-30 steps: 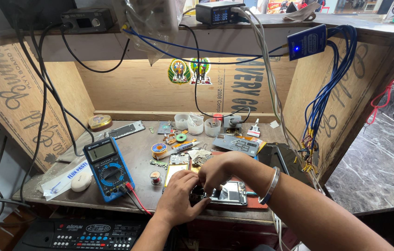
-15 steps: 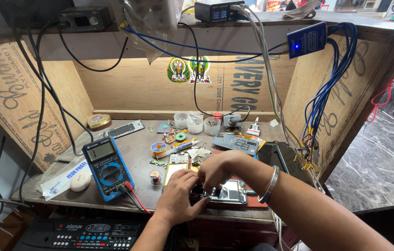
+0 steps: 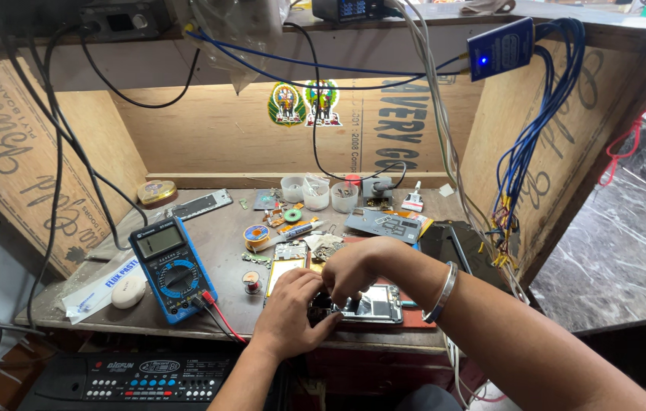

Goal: The person probes a disassembled phone motherboard with multimeter test leads, taking readings while the phone battery and board sit on the workbench. They then set the multimeter aside and handle the phone frame and board, pressing components and repositioning the parts on the bench.

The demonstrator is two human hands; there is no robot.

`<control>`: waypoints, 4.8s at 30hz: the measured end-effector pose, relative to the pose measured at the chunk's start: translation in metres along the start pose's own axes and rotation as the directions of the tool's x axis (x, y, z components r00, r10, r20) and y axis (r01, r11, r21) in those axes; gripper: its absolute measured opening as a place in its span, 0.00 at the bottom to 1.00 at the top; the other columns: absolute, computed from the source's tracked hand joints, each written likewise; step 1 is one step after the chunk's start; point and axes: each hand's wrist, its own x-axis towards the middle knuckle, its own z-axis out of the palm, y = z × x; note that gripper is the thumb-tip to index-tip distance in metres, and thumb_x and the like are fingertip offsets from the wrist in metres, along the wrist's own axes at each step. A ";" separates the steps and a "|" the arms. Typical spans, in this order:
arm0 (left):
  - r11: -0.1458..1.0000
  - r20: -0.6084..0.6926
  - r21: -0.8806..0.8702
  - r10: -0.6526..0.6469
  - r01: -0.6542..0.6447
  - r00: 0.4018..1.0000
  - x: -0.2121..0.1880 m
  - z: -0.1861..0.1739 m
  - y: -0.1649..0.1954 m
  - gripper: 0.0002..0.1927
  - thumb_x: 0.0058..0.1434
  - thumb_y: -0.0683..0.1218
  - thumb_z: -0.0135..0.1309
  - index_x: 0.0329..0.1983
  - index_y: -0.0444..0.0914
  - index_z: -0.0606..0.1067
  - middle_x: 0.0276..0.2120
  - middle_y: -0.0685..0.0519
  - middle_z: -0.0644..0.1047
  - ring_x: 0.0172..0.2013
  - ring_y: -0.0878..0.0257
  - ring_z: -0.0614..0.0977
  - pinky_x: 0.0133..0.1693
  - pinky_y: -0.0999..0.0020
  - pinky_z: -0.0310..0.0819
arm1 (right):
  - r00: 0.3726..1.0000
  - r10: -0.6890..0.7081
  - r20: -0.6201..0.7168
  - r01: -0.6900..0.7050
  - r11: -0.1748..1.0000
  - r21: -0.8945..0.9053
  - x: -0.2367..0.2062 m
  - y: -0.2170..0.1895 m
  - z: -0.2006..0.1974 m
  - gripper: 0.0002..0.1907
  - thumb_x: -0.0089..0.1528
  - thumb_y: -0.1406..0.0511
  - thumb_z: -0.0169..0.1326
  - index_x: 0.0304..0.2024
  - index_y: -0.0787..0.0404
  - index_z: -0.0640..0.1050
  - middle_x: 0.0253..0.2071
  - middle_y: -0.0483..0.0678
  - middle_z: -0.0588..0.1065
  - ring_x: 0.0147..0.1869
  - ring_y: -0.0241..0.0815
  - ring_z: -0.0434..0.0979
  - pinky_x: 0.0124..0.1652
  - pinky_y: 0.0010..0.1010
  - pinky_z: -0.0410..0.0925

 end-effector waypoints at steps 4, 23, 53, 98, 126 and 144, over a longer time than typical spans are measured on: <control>1.000 -0.009 -0.004 0.017 -0.017 1.000 0.000 0.001 0.001 0.25 0.48 0.52 0.67 0.45 0.33 0.78 0.46 0.42 0.79 0.55 0.46 0.75 0.59 0.54 0.64 | 0.998 0.010 -0.062 -0.012 1.000 -0.028 -0.007 -0.001 0.005 0.11 0.54 0.60 0.57 0.33 0.61 0.81 0.23 0.46 0.74 0.24 0.41 0.71 0.25 0.34 0.64; 1.000 -0.031 -0.002 0.030 -0.030 0.999 -0.004 0.003 0.005 0.22 0.47 0.51 0.67 0.42 0.34 0.78 0.44 0.46 0.80 0.53 0.49 0.76 0.58 0.56 0.66 | 0.988 0.010 -0.152 -0.021 0.998 -0.065 -0.010 -0.006 0.028 0.16 0.52 0.57 0.61 0.39 0.59 0.83 0.31 0.49 0.81 0.34 0.44 0.81 0.33 0.34 0.73; 0.989 -0.040 0.039 0.141 -0.139 0.989 -0.018 0.004 0.013 0.18 0.50 0.54 0.66 0.40 0.41 0.80 0.50 0.52 0.79 0.56 0.51 0.75 0.61 0.53 0.62 | 0.735 0.131 -0.665 -0.091 0.991 0.094 -0.081 -0.004 0.131 0.18 0.56 0.56 0.59 0.46 0.54 0.75 0.40 0.54 0.80 0.48 0.56 0.80 0.46 0.47 0.71; 0.989 0.035 -0.002 0.146 -0.146 0.989 -0.006 0.006 -0.003 0.19 0.51 0.55 0.67 0.41 0.42 0.80 0.50 0.50 0.77 0.57 0.49 0.73 0.64 0.50 0.58 | 0.084 0.152 -0.985 0.322 0.931 0.171 -0.090 0.084 0.153 0.08 0.60 0.71 0.61 0.43 0.62 0.80 0.35 0.48 0.77 0.36 0.36 0.80 0.35 0.27 0.73; 0.997 0.157 -0.033 0.068 -0.064 0.985 0.019 0.011 -0.015 0.17 0.52 0.53 0.65 0.43 0.44 0.80 0.57 0.49 0.76 0.63 0.48 0.70 0.68 0.40 0.47 | 0.542 -0.077 -0.837 0.071 0.996 -0.046 -0.086 0.095 0.113 0.13 0.55 0.61 0.62 0.42 0.53 0.84 0.41 0.41 0.80 0.47 0.44 0.75 0.45 0.37 0.63; 0.999 0.149 -0.027 0.045 -0.042 0.988 0.018 0.009 -0.014 0.17 0.49 0.52 0.65 0.40 0.43 0.79 0.54 0.50 0.77 0.59 0.51 0.74 0.69 0.37 0.45 | 0.570 0.013 -0.821 0.065 0.996 0.061 -0.083 0.089 0.124 0.12 0.55 0.61 0.61 0.41 0.52 0.85 0.39 0.39 0.80 0.46 0.41 0.75 0.45 0.35 0.63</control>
